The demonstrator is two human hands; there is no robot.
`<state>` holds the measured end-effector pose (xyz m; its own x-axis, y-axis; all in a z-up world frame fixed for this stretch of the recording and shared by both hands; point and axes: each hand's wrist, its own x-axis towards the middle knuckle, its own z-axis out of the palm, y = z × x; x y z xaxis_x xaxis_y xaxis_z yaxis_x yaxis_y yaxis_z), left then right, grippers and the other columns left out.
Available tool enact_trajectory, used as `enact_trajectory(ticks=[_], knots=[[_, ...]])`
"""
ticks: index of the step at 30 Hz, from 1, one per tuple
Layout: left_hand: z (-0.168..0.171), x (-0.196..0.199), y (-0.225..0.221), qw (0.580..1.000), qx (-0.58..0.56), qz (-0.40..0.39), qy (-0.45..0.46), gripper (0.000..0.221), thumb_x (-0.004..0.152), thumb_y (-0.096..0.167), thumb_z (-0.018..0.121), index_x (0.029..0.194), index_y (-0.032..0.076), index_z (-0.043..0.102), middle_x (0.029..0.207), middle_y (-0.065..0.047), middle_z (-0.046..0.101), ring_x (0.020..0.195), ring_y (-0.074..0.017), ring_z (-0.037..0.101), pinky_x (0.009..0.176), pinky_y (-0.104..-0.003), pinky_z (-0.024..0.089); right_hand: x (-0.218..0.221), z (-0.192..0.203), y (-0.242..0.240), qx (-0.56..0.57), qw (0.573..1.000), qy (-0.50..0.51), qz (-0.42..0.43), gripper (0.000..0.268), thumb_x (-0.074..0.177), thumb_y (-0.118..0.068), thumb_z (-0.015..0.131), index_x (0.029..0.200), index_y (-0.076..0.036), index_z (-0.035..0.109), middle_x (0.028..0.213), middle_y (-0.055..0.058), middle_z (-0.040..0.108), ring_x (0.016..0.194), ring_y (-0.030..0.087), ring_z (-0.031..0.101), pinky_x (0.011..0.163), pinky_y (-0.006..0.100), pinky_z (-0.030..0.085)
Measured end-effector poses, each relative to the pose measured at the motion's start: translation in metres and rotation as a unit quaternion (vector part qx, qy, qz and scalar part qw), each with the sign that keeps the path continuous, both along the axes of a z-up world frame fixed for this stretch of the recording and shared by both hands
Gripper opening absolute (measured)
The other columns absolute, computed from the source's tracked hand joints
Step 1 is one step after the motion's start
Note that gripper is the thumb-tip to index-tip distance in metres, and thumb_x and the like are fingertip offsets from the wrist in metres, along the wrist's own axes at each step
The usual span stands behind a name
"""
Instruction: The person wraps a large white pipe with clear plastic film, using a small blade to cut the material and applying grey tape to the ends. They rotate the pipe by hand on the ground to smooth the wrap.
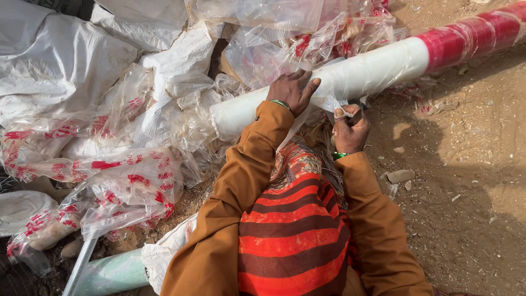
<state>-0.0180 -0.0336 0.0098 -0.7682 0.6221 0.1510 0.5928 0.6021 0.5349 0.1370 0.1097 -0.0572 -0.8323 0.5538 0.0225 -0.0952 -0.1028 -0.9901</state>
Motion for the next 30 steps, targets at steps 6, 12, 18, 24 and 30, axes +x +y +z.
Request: enact_trajectory(ticks=[6, 12, 18, 24, 30], knots=[[-0.020, -0.024, 0.003, 0.991, -0.030, 0.013, -0.133, 0.057, 0.108, 0.052, 0.032, 0.125, 0.014, 0.071, 0.124, -0.011, 0.074, 0.113, -0.0382, 0.064, 0.102, -0.044, 0.049, -0.008, 0.029, 0.009, -0.009, 0.995, -0.094, 0.034, 0.026, 0.095, -0.025, 0.077, 0.096, -0.004, 0.061, 0.068, -0.001, 0.059, 0.048, 0.006, 0.048, 0.043, 0.026, 0.036], [-0.037, -0.029, 0.016, 0.992, -0.095, -0.052, 0.064, 0.060, 0.099, 0.062, 0.044, 0.144, 0.025, 0.060, 0.142, -0.004, 0.064, 0.129, -0.0256, 0.063, 0.109, -0.045, 0.045, -0.048, 0.026, 0.036, 0.231, 0.949, -0.197, 0.085, 0.040, 0.090, -0.035, 0.083, 0.100, 0.002, 0.073, 0.081, 0.014, 0.071, 0.067, 0.021, 0.067, 0.062, 0.037, 0.050], [-0.009, -0.032, 0.035, 0.957, -0.278, -0.024, -0.083, 0.065, 0.093, 0.074, 0.035, 0.150, 0.044, 0.044, 0.152, 0.001, 0.052, 0.129, -0.0262, 0.058, 0.103, -0.055, 0.044, -0.047, 0.007, 0.031, 0.260, 0.945, -0.188, 0.059, 0.035, 0.092, -0.034, 0.081, 0.098, 0.000, 0.075, 0.086, 0.017, 0.073, 0.078, 0.030, 0.070, 0.073, 0.041, 0.052], [0.015, -0.048, 0.046, 0.936, -0.322, -0.025, -0.139, 0.060, 0.099, 0.068, 0.024, 0.149, 0.043, 0.046, 0.139, -0.003, 0.063, 0.124, -0.0296, 0.061, 0.099, -0.055, 0.048, -0.021, 0.029, 0.001, 0.279, 0.956, -0.091, 0.011, 0.023, 0.099, -0.022, 0.076, 0.095, 0.000, 0.069, 0.089, 0.016, 0.069, 0.077, 0.029, 0.067, 0.070, 0.037, 0.051], [0.018, -0.046, 0.045, 0.945, -0.287, -0.009, -0.155, 0.059, 0.098, 0.067, 0.027, 0.134, 0.039, 0.065, 0.123, -0.004, 0.072, 0.113, -0.0312, 0.067, 0.095, -0.049, 0.052, 0.015, 0.050, -0.020, 0.315, 0.947, -0.043, -0.036, 0.013, 0.096, -0.011, 0.073, 0.092, 0.000, 0.068, 0.088, 0.015, 0.066, 0.075, 0.032, 0.065, 0.069, 0.038, 0.051]])
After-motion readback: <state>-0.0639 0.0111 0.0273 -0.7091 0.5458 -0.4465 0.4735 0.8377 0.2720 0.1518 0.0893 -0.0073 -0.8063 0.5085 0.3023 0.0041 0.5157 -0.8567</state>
